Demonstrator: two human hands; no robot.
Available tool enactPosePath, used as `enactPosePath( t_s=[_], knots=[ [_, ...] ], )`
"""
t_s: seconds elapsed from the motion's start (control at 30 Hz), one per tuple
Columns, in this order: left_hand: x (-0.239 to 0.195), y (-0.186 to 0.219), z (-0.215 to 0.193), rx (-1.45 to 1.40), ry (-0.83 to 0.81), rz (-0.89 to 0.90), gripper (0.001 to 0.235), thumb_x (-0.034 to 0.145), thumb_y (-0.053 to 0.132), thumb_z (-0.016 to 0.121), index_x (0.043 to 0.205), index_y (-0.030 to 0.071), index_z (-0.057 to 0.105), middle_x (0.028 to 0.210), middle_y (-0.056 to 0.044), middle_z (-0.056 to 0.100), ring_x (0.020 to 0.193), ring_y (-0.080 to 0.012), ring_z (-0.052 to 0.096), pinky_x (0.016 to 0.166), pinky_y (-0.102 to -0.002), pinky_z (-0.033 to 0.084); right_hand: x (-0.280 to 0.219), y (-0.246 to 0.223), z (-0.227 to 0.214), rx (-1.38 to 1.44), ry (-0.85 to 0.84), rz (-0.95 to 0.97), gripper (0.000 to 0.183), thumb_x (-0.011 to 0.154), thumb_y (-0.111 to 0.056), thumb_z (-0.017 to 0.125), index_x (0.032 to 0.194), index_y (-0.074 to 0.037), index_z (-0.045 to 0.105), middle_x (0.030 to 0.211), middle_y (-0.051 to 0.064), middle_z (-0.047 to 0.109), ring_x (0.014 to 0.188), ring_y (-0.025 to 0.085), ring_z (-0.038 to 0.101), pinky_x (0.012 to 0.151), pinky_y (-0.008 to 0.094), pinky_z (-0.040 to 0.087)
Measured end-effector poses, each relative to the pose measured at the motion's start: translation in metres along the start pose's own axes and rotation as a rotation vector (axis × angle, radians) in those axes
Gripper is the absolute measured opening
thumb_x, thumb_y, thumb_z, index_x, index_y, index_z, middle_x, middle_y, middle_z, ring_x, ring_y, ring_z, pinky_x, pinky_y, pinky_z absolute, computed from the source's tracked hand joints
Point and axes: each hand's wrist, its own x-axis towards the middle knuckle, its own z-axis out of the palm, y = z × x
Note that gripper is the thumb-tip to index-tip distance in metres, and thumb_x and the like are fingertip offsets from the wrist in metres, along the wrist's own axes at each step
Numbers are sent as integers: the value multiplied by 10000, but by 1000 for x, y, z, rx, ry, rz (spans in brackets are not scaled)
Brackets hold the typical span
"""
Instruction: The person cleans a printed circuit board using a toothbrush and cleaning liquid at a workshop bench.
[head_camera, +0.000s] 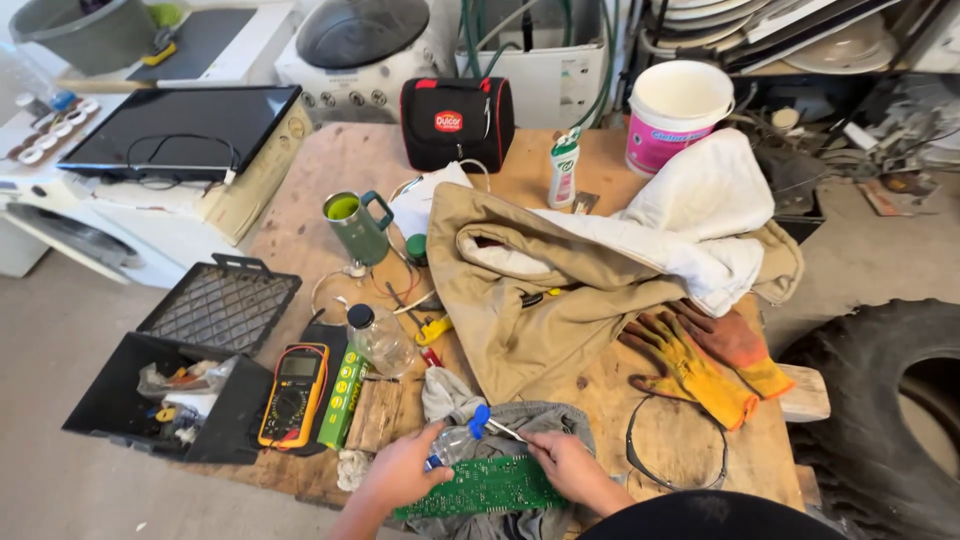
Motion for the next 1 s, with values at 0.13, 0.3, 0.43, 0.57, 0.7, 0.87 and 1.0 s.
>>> enactPosePath(
  t_s=[0.13, 0.3, 0.43, 0.57, 0.7, 0.87, 1.0],
  knots=[
    [5, 0, 5, -28, 9, 13, 784, 795, 396, 807, 1458, 169, 455, 1339, -122, 631, 1203, -355, 613, 985, -462, 514, -3, -12, -7, 1, -50, -7, 344, 970, -178, 610, 1301, -117, 678, 966, 199, 708, 894, 349, 702, 798, 381, 551],
    [4, 14, -3, 69, -50, -29, 805, 803, 376, 820, 1474, 161, 432, 1366, -104, 610, 1238, -333, 594, 1025, -467, 486, 2, -8, -10, -6, -37, -114, 307, 961, -139, 606, 1244, -68, 701, 942, 204, 705, 882, 372, 688, 781, 405, 549],
    [1, 32, -15, 135, -97, -79, 790, 828, 383, 810, 1484, 163, 427, 1344, -98, 619, 1233, -320, 604, 1037, -478, 481, 6, -12, -12, -34, -103, 6, 322, 963, -163, 600, 1264, -95, 692, 925, 209, 688, 864, 376, 686, 761, 421, 540],
    [4, 39, -16, 225, -132, -135, 752, 832, 376, 820, 1453, 154, 460, 1275, -105, 653, 1221, -319, 615, 1062, -546, 439, 7, -4, -7, -42, -96, -59, 332, 959, -158, 598, 1270, -85, 686, 948, 213, 704, 888, 386, 688, 776, 422, 540],
    [6, 41, -14, 245, -137, -137, 702, 828, 360, 813, 1408, 133, 489, 1212, -109, 684, 1186, -322, 644, 1009, -529, 491, 6, -6, -7, -45, -115, -37, 341, 961, -158, 595, 1284, -92, 679, 975, 218, 713, 910, 390, 690, 794, 420, 543],
    [9, 42, -10, 272, -129, -112, 636, 837, 360, 824, 1336, 121, 511, 1180, -99, 683, 1171, -315, 643, 1008, -545, 472, 6, -3, -6, -20, -108, -79, 343, 954, -150, 594, 1279, -77, 678, 983, 219, 717, 922, 388, 696, 801, 415, 549],
    [7, 45, -11, 264, -114, -102, 654, 819, 353, 838, 1337, 141, 500, 1154, -83, 682, 1149, -307, 653, 1015, -569, 452, 7, -1, -7, 6, -117, -76, 330, 963, -157, 595, 1269, -64, 678, 1023, 216, 722, 946, 386, 704, 812, 405, 560]
  ],
)
